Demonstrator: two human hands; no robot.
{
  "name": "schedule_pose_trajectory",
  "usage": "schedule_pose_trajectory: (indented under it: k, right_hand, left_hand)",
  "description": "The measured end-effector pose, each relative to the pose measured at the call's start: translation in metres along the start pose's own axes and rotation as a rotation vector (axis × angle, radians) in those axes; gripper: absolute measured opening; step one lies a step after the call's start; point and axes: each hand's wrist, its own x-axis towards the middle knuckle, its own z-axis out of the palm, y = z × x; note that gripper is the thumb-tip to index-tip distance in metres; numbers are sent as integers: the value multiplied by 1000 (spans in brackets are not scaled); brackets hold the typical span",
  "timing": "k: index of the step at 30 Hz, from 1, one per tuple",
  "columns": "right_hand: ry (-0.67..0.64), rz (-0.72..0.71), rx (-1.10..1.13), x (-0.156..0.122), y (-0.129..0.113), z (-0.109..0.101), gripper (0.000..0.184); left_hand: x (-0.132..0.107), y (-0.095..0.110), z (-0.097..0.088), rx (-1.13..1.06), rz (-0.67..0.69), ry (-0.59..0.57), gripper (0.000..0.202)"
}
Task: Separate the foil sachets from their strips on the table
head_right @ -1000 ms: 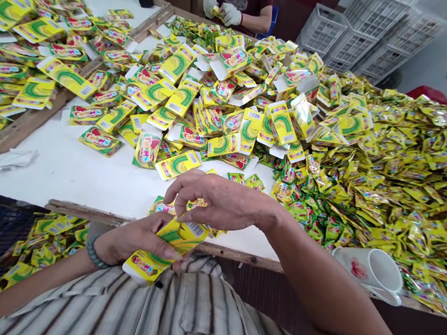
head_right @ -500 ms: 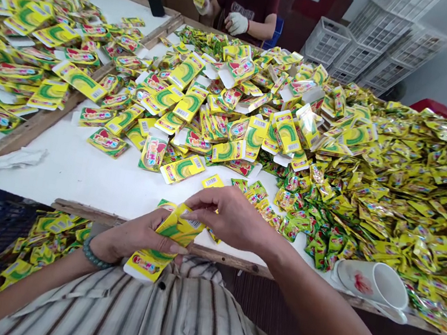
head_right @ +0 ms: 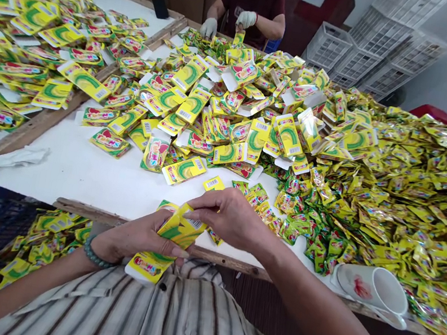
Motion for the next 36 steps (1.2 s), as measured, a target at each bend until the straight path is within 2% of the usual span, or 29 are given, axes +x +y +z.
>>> schedule_pose_trajectory:
  k: [4, 10, 14, 17, 20, 23, 28, 31, 36]
  right_hand:
    - [131, -162, -261, -6, -6, 7, 21]
    - [128, -153, -246, -9, -4, 9, 19]
    - [208, -312, -459, -11, -3, 17, 28]
    - [217, -366, -510, -13, -2, 22, 30]
    - [190, -286, -466, -12, -1, 20, 31]
    - [131, -163, -292, -9, -2, 13, 25]
    - [8, -5, -57, -4, -7, 0, 19]
    - [-6, 11, -26, -2, -7, -3, 19]
    - [-51, -29, -98, -1, -6, -3, 19]
  left_hand:
    - [0, -2, -1, -39, 18, 11, 31]
    - [1, -3, -1, -24, 14, 7, 28]
    - [0, -2, 0, -42, 0, 60, 28]
    - [0, -1, 2, -61, -9, 80, 27]
    - [1, 1, 4, -54, -27, 110, 25]
    - [1, 3, 5, 0, -21, 116, 21]
    - [2, -1, 0, -2, 5, 19, 27]
    - [3, -5, -1, -27, 15, -31, 29]
    - [4, -8, -1, -20, -29, -4, 29]
